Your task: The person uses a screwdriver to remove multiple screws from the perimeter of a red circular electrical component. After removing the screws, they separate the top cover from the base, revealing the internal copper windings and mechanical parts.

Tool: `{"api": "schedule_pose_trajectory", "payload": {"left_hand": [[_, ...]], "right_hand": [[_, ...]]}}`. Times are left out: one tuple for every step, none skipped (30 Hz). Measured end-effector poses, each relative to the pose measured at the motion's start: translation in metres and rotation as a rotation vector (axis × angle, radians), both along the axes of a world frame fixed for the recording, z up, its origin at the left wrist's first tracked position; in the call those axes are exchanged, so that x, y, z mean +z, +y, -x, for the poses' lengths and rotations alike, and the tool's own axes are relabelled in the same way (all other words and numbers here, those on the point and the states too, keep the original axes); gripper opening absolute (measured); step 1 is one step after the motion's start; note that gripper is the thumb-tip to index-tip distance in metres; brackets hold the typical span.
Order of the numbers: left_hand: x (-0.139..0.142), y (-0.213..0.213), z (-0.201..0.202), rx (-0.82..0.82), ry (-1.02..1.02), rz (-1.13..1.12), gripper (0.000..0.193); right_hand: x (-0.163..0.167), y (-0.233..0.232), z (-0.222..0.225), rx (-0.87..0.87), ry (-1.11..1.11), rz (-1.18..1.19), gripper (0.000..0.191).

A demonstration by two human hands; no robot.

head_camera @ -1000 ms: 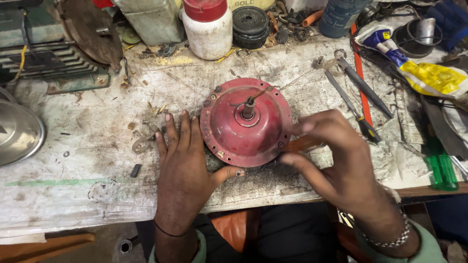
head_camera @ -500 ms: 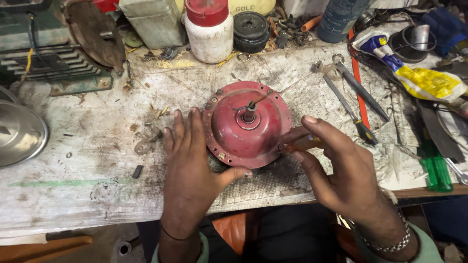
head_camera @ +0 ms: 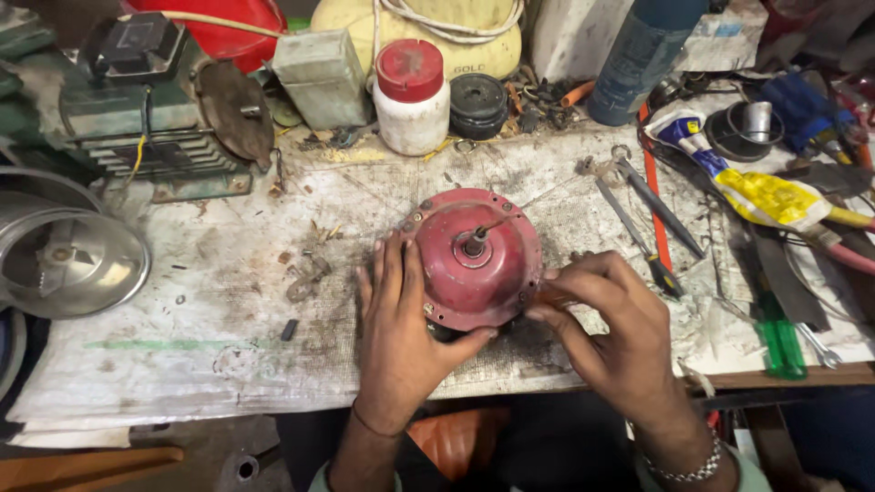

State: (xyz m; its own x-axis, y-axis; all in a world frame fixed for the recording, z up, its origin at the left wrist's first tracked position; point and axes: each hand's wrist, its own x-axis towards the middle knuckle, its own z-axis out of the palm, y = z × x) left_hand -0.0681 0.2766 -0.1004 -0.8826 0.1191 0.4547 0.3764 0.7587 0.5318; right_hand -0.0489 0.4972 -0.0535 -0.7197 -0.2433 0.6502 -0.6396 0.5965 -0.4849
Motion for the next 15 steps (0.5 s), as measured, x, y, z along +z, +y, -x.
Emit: {"api": "schedule_pose_trajectory", "payload": {"left_hand": [[0.0,0.0,-0.001,0.002,0.009,0.027,0.127],[0.0,0.0,-0.002,0.008,0.023,0.056,0.126],[0.0,0.0,-0.002,0.015,0.037,0.064,0.124],[-0.001,0.0,-0.002,0.018,0.047,0.076,0.123],[-0.001,0.0,-0.004,0.016,0.052,0.089,0.122],[-0.001,-0.001,-0.005,0.016,0.055,0.097,0.12],[-0.001,-0.001,-0.006,0.013,0.06,0.101,0.119],[-0.001,-0.001,-0.005,0.006,0.071,0.1,0.117],[-0.001,-0.001,-0.004,0.0,0.062,0.103,0.118],[-0.001,-0.001,-0.004,-0.002,0.047,0.104,0.118],[-0.001,-0.001,-0.004,-0.002,0.032,0.107,0.118],[-0.001,-0.001,-0.005,0.003,0.028,0.099,0.118],[0.0,0.0,-0.005,0.008,0.027,0.092,0.118],[0.0,0.001,-0.004,0.011,0.032,0.082,0.118],[0.001,0.001,-0.004,0.018,0.018,0.071,0.12]], "right_hand": [[0.001,0.0,-0.002,-0.034,0.001,-0.014,0.051],[0.002,-0.001,-0.003,-0.006,-0.016,-0.008,0.052],[0.001,-0.002,-0.004,0.024,-0.033,0.001,0.054],[0.001,-0.001,-0.005,0.051,-0.055,0.015,0.056],[-0.001,-0.002,-0.004,0.037,-0.036,0.051,0.055],[-0.003,-0.002,-0.003,0.018,-0.011,0.085,0.055],[-0.004,-0.001,-0.001,-0.006,0.016,0.115,0.055],[-0.007,-0.001,0.0,-0.017,-0.006,0.117,0.056],[-0.008,0.0,0.001,-0.026,-0.03,0.118,0.058],[-0.01,0.002,0.001,-0.032,-0.06,0.117,0.059],[-0.011,0.003,0.002,-0.007,-0.064,0.107,0.06],[-0.013,0.003,0.001,0.019,-0.072,0.1,0.062],[-0.013,0.004,0.0,0.045,-0.076,0.093,0.063],[-0.014,0.004,0.0,0.035,-0.051,0.064,0.061],[-0.014,0.003,-0.002,0.024,-0.03,0.033,0.06]]}}
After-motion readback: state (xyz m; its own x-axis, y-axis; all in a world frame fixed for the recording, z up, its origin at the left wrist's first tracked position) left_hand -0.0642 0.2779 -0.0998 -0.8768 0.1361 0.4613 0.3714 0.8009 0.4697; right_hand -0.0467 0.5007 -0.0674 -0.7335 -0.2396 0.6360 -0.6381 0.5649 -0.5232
